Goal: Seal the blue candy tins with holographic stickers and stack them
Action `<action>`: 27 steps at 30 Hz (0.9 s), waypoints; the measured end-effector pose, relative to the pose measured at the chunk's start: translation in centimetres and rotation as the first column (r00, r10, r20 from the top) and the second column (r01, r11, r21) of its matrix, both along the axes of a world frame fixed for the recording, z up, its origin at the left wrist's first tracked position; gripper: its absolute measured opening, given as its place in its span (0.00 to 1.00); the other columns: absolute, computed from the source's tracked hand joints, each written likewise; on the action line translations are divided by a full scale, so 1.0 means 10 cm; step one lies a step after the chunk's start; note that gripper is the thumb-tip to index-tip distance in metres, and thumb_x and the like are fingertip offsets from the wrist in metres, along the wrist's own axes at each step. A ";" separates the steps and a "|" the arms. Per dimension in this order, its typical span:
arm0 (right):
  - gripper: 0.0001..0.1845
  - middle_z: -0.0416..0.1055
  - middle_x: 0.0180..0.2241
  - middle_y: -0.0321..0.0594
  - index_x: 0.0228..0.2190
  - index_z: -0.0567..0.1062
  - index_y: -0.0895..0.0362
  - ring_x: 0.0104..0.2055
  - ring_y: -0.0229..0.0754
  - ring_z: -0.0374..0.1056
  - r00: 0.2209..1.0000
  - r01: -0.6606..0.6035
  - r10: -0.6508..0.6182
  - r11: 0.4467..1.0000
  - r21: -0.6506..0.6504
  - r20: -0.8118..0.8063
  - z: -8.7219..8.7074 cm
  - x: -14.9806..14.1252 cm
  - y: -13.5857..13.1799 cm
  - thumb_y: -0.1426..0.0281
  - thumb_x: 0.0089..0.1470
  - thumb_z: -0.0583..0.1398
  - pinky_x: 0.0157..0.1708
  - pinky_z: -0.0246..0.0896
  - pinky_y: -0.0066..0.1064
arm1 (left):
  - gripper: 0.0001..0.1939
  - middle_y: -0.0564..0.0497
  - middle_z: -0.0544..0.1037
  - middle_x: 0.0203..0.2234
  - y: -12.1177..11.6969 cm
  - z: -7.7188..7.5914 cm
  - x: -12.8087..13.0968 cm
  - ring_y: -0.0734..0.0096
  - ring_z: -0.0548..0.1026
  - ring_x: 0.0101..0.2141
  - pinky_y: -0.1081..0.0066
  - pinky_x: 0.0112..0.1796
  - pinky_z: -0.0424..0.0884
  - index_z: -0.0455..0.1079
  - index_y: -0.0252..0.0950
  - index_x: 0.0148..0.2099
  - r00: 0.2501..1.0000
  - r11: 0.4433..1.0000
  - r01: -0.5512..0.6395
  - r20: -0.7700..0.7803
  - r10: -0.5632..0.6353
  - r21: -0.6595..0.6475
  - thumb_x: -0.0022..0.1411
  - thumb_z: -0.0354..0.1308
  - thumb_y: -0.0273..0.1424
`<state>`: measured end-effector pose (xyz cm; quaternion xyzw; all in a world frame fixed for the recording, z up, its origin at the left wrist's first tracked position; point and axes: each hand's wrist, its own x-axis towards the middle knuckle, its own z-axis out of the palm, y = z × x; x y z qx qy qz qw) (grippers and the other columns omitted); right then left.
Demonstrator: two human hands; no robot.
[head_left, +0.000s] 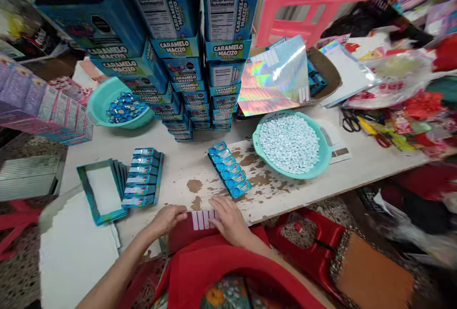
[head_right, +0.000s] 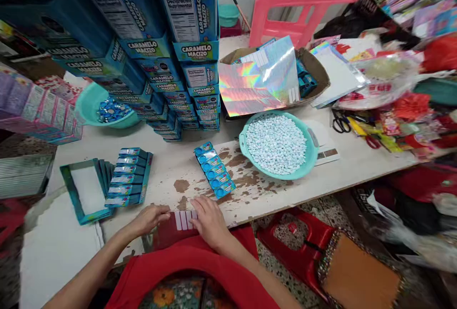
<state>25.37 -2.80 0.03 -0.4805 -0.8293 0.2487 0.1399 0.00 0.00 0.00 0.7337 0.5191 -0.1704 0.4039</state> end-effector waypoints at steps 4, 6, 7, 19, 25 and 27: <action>0.10 0.73 0.33 0.42 0.40 0.72 0.55 0.39 0.46 0.67 0.993 -0.024 0.034 0.996 -0.084 0.116 -0.12 -0.06 0.04 0.72 0.54 0.58 0.42 0.59 0.38 | 0.17 0.51 0.75 0.27 -0.04 0.00 0.14 0.68 0.70 0.30 0.75 0.27 0.51 0.67 0.39 0.32 0.998 0.999 0.001 0.068 -0.004 0.043 0.64 0.42 0.40; 0.06 0.72 0.31 0.41 0.35 0.73 0.54 0.36 0.44 0.67 0.995 0.023 -0.020 0.999 -0.035 0.094 -0.16 0.05 -0.01 0.72 0.55 0.56 0.38 0.60 0.36 | 0.17 0.51 0.75 0.27 -0.04 -0.04 0.22 0.67 0.70 0.30 0.74 0.27 0.51 0.68 0.39 0.33 0.994 0.998 0.002 0.109 -0.010 0.067 0.64 0.42 0.39; 0.07 0.72 0.32 0.41 0.36 0.73 0.54 0.37 0.45 0.66 0.996 0.067 -0.068 0.998 0.020 0.054 -0.17 0.14 -0.04 0.72 0.56 0.56 0.37 0.60 0.35 | 0.16 0.51 0.75 0.27 -0.04 -0.06 0.26 0.67 0.70 0.30 0.74 0.27 0.51 0.68 0.39 0.32 0.993 0.997 0.001 0.120 -0.011 0.083 0.64 0.42 0.39; 0.51 0.55 0.60 0.48 0.62 0.44 0.52 0.58 0.53 0.58 0.902 0.354 -0.379 0.923 -0.149 -0.207 -0.59 0.75 0.50 0.71 0.40 0.62 0.51 0.60 0.44 | 0.08 0.54 0.71 0.22 0.27 -0.11 0.39 0.70 0.67 0.26 0.75 0.25 0.51 0.69 0.39 0.32 0.983 1.000 0.014 0.185 -0.013 -0.004 0.57 0.51 0.35; 0.54 0.60 0.57 0.48 0.62 0.43 0.51 0.51 0.56 0.65 0.833 0.525 -0.549 0.824 -0.213 -0.072 -0.60 0.49 0.49 0.69 0.39 0.65 0.44 0.64 0.43 | 0.10 0.53 0.72 0.26 0.25 -0.01 0.15 0.70 0.68 0.29 0.76 0.27 0.55 0.68 0.37 0.35 0.988 0.997 -0.067 0.135 0.071 -0.037 0.56 0.49 0.35; 0.54 0.59 0.57 0.49 0.62 0.41 0.52 0.53 0.56 0.63 0.824 0.540 -0.561 0.819 -0.192 -0.076 -0.57 0.44 0.47 0.69 0.40 0.65 0.45 0.64 0.44 | 0.12 0.51 0.74 0.28 0.22 -0.03 0.20 0.67 0.70 0.31 0.74 0.30 0.57 0.69 0.38 0.37 0.995 0.999 -0.043 0.093 0.042 0.015 0.58 0.48 0.38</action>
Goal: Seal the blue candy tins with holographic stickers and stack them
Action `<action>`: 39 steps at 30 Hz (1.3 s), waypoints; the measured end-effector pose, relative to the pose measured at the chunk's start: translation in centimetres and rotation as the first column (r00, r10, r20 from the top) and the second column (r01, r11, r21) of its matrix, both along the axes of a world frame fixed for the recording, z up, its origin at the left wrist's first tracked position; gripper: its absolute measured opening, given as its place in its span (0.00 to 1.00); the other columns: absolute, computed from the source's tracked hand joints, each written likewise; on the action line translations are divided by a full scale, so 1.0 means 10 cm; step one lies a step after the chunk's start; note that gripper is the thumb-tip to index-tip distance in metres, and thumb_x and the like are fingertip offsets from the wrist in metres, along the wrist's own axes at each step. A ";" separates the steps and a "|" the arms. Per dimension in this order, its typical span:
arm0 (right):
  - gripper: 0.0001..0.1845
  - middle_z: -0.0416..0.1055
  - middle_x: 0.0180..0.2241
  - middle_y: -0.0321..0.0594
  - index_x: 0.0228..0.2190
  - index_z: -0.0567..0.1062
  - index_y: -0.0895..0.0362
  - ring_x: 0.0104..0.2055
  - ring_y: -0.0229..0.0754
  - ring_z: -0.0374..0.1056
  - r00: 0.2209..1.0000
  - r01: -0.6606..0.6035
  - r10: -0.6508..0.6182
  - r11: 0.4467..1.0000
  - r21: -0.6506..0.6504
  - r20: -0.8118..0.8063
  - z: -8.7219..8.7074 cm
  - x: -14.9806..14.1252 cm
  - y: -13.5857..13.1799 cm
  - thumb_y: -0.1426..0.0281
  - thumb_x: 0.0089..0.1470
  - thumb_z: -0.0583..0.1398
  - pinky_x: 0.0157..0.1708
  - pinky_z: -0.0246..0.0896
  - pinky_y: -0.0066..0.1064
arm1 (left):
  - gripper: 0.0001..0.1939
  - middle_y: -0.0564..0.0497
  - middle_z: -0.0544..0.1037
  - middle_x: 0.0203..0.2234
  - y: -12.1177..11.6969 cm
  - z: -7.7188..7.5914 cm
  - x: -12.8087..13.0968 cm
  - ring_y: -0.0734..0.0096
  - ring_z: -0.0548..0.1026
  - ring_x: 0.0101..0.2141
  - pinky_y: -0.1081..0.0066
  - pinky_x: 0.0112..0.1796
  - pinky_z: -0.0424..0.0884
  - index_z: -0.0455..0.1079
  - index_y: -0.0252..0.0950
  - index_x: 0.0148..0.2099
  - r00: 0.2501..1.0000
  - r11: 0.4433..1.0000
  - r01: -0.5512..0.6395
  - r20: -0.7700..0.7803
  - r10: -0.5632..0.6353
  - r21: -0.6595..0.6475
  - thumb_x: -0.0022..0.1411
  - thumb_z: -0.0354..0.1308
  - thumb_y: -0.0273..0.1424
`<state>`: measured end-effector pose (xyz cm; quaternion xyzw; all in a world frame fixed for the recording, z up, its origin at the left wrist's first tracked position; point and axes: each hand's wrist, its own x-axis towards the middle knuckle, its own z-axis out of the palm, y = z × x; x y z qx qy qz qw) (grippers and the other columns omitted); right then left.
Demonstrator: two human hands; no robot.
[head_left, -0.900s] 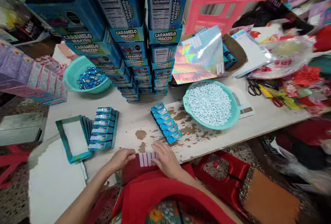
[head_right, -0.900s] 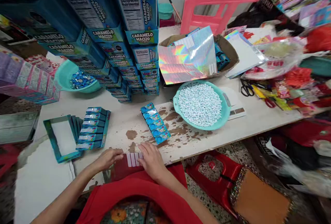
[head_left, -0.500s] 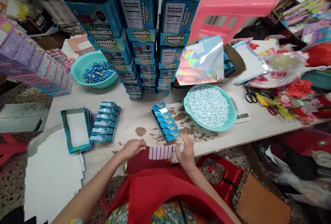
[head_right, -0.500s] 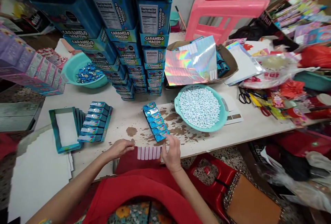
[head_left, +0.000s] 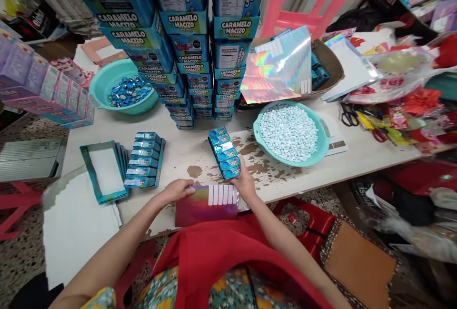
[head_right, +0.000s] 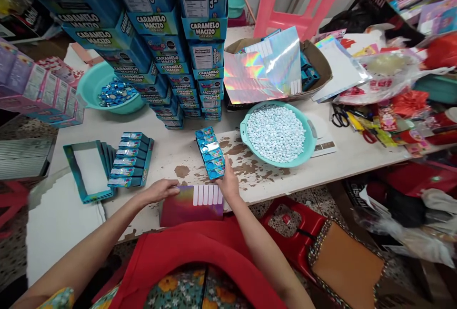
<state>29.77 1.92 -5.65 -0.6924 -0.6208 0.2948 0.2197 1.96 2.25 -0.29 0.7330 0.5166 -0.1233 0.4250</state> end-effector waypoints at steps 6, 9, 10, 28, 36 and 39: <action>0.40 0.52 0.59 0.52 0.61 0.46 0.56 0.60 0.55 0.49 0.982 -0.163 0.115 0.918 0.361 0.151 0.27 -0.24 -0.33 0.72 0.51 0.57 0.55 0.51 0.51 | 0.14 0.48 0.77 0.34 -0.08 -0.16 0.30 0.63 0.73 0.36 0.73 0.34 0.59 0.71 0.42 0.42 0.999 0.988 0.022 -0.031 -0.017 0.156 0.62 0.46 0.39; 0.31 0.64 0.49 0.49 0.59 0.54 0.55 0.52 0.50 0.60 0.916 -0.400 0.357 0.845 0.355 0.182 0.26 -0.46 -0.56 0.73 0.55 0.54 0.50 0.60 0.42 | 0.16 0.48 0.77 0.31 -0.11 -0.21 0.34 0.65 0.73 0.33 0.73 0.31 0.57 0.71 0.40 0.37 1.000 0.982 0.014 -0.018 -0.011 0.187 0.64 0.43 0.38; 0.29 0.65 0.48 0.50 0.58 0.56 0.56 0.49 0.49 0.61 0.890 -0.454 0.411 0.833 0.315 0.195 0.22 -0.53 -0.61 0.72 0.55 0.54 0.48 0.62 0.41 | 0.16 0.48 0.77 0.29 -0.11 -0.22 0.33 0.65 0.73 0.32 0.73 0.30 0.57 0.71 0.39 0.36 1.000 0.981 0.013 -0.020 -0.009 0.194 0.64 0.43 0.38; 0.09 0.69 0.27 0.39 0.29 0.71 0.55 0.32 0.41 0.63 0.841 -0.536 0.536 0.807 0.249 0.074 0.53 -0.50 -0.63 0.70 0.58 0.52 0.32 0.56 0.32 | 0.13 0.47 0.76 0.33 0.08 -0.19 0.32 0.63 0.72 0.37 0.70 0.37 0.62 0.71 0.37 0.37 0.987 0.987 -0.150 0.072 0.147 0.048 0.61 0.47 0.34; 0.11 0.69 0.25 0.35 0.26 0.70 0.56 0.28 0.38 0.64 0.887 0.027 -0.052 0.998 -0.060 -0.458 0.83 -0.15 -0.34 0.61 0.52 0.58 0.30 0.59 0.29 | 0.17 0.49 0.76 0.37 -0.06 0.06 0.76 0.71 0.73 0.32 0.74 0.32 0.67 0.69 0.35 0.43 0.697 0.883 -0.239 0.561 0.446 -0.404 0.57 0.54 0.41; 0.12 0.68 0.24 0.35 0.26 0.70 0.57 0.27 0.38 0.64 0.854 0.126 -0.169 0.985 -0.121 -0.492 0.68 -0.10 -0.23 0.60 0.50 0.59 0.29 0.60 0.29 | 0.16 0.53 0.72 0.21 -0.07 -0.05 0.92 0.75 0.69 0.22 0.76 0.24 0.63 0.66 0.33 0.32 0.663 0.804 -0.294 0.496 0.561 -0.516 0.58 0.51 0.42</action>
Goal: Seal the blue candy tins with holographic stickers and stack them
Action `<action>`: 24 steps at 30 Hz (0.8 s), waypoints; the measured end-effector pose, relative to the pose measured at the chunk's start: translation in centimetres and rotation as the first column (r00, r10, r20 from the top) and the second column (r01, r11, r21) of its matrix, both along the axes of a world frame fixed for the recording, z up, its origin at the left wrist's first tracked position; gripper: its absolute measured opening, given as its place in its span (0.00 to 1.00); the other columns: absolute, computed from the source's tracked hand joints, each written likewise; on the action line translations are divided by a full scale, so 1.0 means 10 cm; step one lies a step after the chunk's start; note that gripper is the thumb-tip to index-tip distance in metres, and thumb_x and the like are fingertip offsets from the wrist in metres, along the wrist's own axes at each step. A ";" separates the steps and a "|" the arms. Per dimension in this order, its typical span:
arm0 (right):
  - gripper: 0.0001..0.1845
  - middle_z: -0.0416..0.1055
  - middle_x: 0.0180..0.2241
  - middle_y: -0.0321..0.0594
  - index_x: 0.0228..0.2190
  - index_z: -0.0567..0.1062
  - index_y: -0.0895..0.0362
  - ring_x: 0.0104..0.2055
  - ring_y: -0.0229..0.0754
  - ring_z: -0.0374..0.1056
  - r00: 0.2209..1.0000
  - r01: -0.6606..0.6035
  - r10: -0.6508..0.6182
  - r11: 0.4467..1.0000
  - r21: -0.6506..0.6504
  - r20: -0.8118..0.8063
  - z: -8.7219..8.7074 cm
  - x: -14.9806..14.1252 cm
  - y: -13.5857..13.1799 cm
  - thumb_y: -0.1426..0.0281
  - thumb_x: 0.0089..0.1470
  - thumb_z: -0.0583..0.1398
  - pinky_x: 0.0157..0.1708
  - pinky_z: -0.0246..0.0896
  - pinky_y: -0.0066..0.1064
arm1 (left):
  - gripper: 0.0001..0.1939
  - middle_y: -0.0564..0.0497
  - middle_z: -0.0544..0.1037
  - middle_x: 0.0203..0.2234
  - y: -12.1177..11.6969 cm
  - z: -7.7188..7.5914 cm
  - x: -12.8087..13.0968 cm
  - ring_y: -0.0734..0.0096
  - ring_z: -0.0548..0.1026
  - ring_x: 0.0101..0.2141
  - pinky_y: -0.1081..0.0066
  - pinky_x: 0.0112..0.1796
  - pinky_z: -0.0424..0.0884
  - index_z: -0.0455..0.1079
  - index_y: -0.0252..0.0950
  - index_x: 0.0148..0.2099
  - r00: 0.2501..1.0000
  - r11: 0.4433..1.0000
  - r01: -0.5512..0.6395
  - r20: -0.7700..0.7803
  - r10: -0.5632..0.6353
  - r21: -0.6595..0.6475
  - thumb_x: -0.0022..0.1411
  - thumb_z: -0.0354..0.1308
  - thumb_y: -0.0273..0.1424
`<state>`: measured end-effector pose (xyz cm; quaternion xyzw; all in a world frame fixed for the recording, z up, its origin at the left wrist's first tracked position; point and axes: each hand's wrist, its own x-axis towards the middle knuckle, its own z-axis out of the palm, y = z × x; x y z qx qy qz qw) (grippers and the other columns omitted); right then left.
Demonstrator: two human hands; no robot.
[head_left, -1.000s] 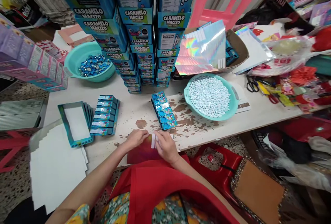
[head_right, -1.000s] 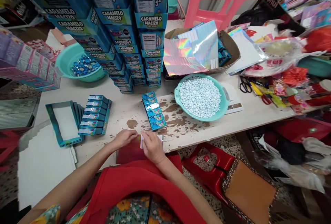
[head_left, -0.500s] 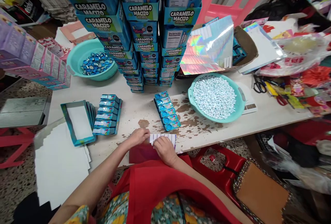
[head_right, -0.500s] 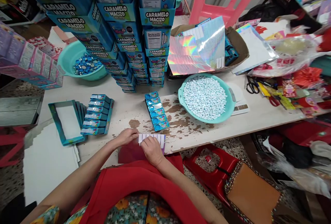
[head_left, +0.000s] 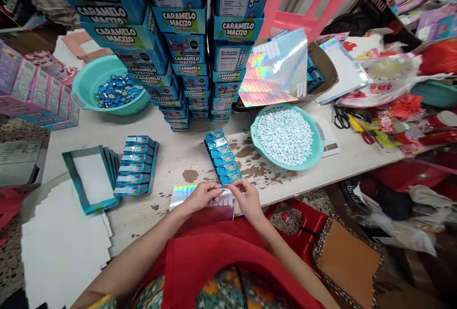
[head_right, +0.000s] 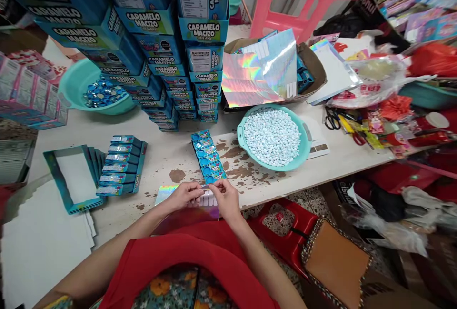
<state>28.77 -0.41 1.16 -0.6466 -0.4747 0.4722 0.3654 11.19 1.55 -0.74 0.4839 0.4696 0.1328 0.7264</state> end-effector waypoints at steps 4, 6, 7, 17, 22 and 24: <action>0.11 0.66 0.32 0.40 0.24 0.73 0.56 0.37 0.43 0.64 0.980 0.088 -0.103 0.992 0.093 0.169 -0.22 0.04 0.09 0.61 0.47 0.61 0.37 0.61 0.34 | 0.15 0.57 0.69 0.19 0.07 -0.07 0.07 0.77 0.69 0.18 0.77 0.21 0.62 0.61 0.35 0.41 0.997 0.997 -0.071 0.019 0.071 0.019 0.59 0.50 0.42; 0.10 0.64 0.35 0.41 0.24 0.74 0.56 0.42 0.45 0.62 0.957 0.105 -0.140 0.984 0.147 0.254 -0.31 0.05 0.13 0.62 0.47 0.61 0.43 0.59 0.37 | 0.14 0.59 0.68 0.19 0.12 -0.08 0.09 0.78 0.68 0.17 0.78 0.21 0.62 0.57 0.37 0.43 0.995 0.992 -0.097 0.012 0.096 0.080 0.60 0.49 0.40; 0.09 0.63 0.36 0.42 0.24 0.74 0.56 0.44 0.46 0.61 0.949 0.111 -0.153 0.981 0.162 0.276 -0.35 0.06 0.15 0.63 0.47 0.61 0.45 0.59 0.39 | 0.12 0.59 0.68 0.19 0.14 -0.09 0.10 0.78 0.68 0.18 0.78 0.22 0.62 0.55 0.37 0.42 0.995 0.988 -0.104 0.002 0.105 0.115 0.60 0.49 0.38; 0.28 0.62 0.47 0.47 0.44 0.64 0.57 0.40 0.43 0.66 0.941 0.314 -0.321 0.947 0.074 0.110 -0.57 0.13 0.29 0.64 0.41 0.64 0.36 0.65 0.35 | 0.09 0.54 0.73 0.24 0.26 -0.42 0.17 0.72 0.73 0.24 0.73 0.28 0.65 0.54 0.37 0.42 0.910 0.967 -0.069 -0.383 0.161 0.244 0.57 0.47 0.27; 0.28 0.68 0.47 0.45 0.49 0.65 0.57 0.47 0.45 0.66 0.999 0.048 -0.045 0.996 0.082 -0.030 -0.59 0.16 0.40 0.59 0.47 0.61 0.46 0.63 0.37 | 0.09 0.51 0.74 0.29 0.14 -0.36 0.26 0.71 0.73 0.27 0.72 0.28 0.66 0.57 0.37 0.44 0.904 0.959 -0.118 -0.372 0.211 0.258 0.62 0.44 0.33; 0.29 0.70 0.45 0.43 0.51 0.65 0.55 0.45 0.43 0.67 0.992 -0.046 0.052 0.997 0.058 -0.114 -0.62 0.17 0.42 0.58 0.48 0.60 0.45 0.64 0.36 | 0.09 0.51 0.74 0.27 0.13 -0.36 0.30 0.72 0.72 0.23 0.72 0.26 0.66 0.58 0.36 0.43 0.902 0.980 -0.091 -0.402 0.157 0.179 0.62 0.44 0.34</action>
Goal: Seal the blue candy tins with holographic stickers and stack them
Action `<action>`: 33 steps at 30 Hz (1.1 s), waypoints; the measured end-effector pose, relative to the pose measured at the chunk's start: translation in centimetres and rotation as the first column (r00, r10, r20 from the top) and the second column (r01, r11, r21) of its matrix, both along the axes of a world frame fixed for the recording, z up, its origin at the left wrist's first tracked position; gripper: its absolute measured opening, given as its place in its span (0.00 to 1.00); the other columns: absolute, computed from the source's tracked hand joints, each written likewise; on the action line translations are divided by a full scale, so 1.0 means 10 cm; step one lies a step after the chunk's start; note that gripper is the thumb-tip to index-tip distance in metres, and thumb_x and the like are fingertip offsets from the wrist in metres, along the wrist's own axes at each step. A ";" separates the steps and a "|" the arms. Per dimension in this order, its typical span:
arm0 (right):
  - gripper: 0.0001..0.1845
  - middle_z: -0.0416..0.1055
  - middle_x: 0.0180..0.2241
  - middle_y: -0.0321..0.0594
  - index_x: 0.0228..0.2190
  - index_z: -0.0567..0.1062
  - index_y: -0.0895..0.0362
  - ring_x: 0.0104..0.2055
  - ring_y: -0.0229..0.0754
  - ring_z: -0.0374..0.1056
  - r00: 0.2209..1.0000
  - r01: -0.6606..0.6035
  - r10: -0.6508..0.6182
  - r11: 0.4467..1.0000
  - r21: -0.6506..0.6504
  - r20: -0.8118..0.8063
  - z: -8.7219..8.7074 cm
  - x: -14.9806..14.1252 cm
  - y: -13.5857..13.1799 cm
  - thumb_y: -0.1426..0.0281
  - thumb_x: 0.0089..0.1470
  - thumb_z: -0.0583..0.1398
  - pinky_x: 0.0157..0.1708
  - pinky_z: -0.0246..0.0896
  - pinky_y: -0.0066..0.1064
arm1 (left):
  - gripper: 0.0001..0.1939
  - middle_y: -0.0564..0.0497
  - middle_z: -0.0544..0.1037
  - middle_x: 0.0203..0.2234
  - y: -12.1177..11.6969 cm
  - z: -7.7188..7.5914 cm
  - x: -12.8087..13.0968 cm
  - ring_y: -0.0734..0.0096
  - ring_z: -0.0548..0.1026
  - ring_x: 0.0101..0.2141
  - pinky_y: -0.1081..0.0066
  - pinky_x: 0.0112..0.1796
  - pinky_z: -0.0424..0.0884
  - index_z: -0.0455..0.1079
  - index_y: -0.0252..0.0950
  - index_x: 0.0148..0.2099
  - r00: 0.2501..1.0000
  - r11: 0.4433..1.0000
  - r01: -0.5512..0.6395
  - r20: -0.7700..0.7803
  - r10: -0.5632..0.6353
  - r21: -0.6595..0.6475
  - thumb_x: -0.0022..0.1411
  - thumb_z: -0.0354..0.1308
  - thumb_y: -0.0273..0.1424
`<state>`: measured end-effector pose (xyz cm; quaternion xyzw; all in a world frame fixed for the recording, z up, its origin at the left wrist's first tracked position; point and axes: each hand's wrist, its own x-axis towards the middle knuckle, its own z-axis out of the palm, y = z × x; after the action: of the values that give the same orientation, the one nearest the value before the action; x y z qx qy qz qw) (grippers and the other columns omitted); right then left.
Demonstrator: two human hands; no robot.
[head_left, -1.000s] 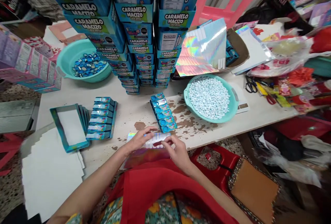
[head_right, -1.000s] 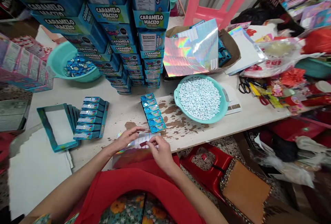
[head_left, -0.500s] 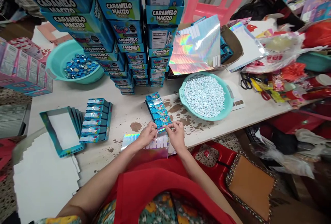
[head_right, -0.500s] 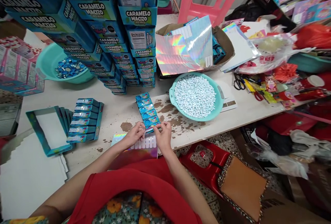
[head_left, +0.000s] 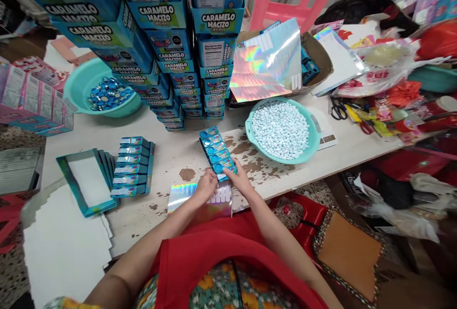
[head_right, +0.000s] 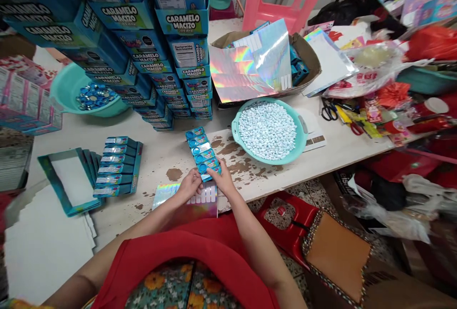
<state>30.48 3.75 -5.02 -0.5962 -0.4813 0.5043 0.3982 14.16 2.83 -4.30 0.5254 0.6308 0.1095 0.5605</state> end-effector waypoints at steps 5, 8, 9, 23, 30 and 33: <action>0.32 0.71 0.46 0.43 0.52 0.65 0.55 0.47 0.45 0.68 0.999 -0.003 -0.002 0.992 -0.122 -0.045 -0.03 0.06 0.01 0.56 0.46 0.61 0.46 0.64 0.38 | 0.16 0.45 0.74 0.42 0.22 -0.06 -0.02 0.65 0.72 0.43 0.67 0.41 0.68 0.60 0.36 0.49 0.976 0.975 -0.161 -0.120 0.180 0.151 0.57 0.48 0.28; 0.30 0.73 0.45 0.42 0.51 0.67 0.54 0.46 0.45 0.69 0.990 -0.060 0.038 0.985 -0.164 -0.133 -0.03 0.05 0.00 0.55 0.48 0.59 0.46 0.64 0.40 | 0.26 0.47 0.73 0.47 0.43 -0.09 0.03 0.64 0.72 0.45 0.67 0.42 0.69 0.57 0.38 0.56 0.952 0.953 -0.295 0.110 0.287 0.064 0.53 0.49 0.23; 0.29 0.73 0.44 0.41 0.50 0.68 0.54 0.45 0.45 0.69 0.989 -0.056 0.032 0.985 -0.165 -0.144 -0.03 0.04 -0.01 0.54 0.49 0.59 0.46 0.64 0.40 | 0.29 0.47 0.74 0.46 0.49 -0.10 0.06 0.64 0.72 0.44 0.68 0.41 0.70 0.58 0.38 0.57 0.941 0.957 -0.291 0.185 0.283 0.015 0.51 0.49 0.22; 0.19 0.64 0.48 0.47 0.49 0.65 0.54 0.54 0.47 0.58 0.867 0.151 -0.311 0.909 0.389 0.389 0.36 -0.16 -0.65 0.67 0.55 0.57 0.53 0.54 0.45 | 0.23 0.44 0.73 0.44 0.24 0.02 -0.98 0.50 0.67 0.46 0.61 0.43 0.62 0.69 0.38 0.40 0.648 0.859 0.482 -0.591 -0.481 -0.172 0.40 0.64 0.41; 0.16 0.67 0.45 0.46 0.48 0.67 0.54 0.47 0.46 0.62 0.859 -0.371 0.188 0.870 0.324 0.477 0.28 -0.71 -0.68 0.72 0.57 0.53 0.47 0.62 0.40 | 0.12 0.52 0.75 0.29 0.17 0.26 -1.02 0.67 0.72 0.33 0.74 0.30 0.59 0.70 0.40 0.41 0.766 0.871 0.476 -0.429 -0.479 -0.122 0.54 0.52 0.34; 0.23 0.64 0.48 0.49 0.52 0.64 0.57 0.48 0.50 0.60 0.714 -0.502 0.269 0.841 0.204 0.647 0.17 -0.93 -0.62 0.69 0.54 0.57 0.46 0.62 0.43 | 0.11 0.51 0.76 0.27 0.15 0.34 -1.00 0.68 0.72 0.31 0.75 0.29 0.58 0.73 0.37 0.34 0.768 0.868 0.492 -0.440 -0.466 -0.062 0.57 0.50 0.35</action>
<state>21.18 -2.41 -3.29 -0.5223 -0.7815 0.2658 0.2139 4.13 4.33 -0.86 0.6952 0.5825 -0.1410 0.3968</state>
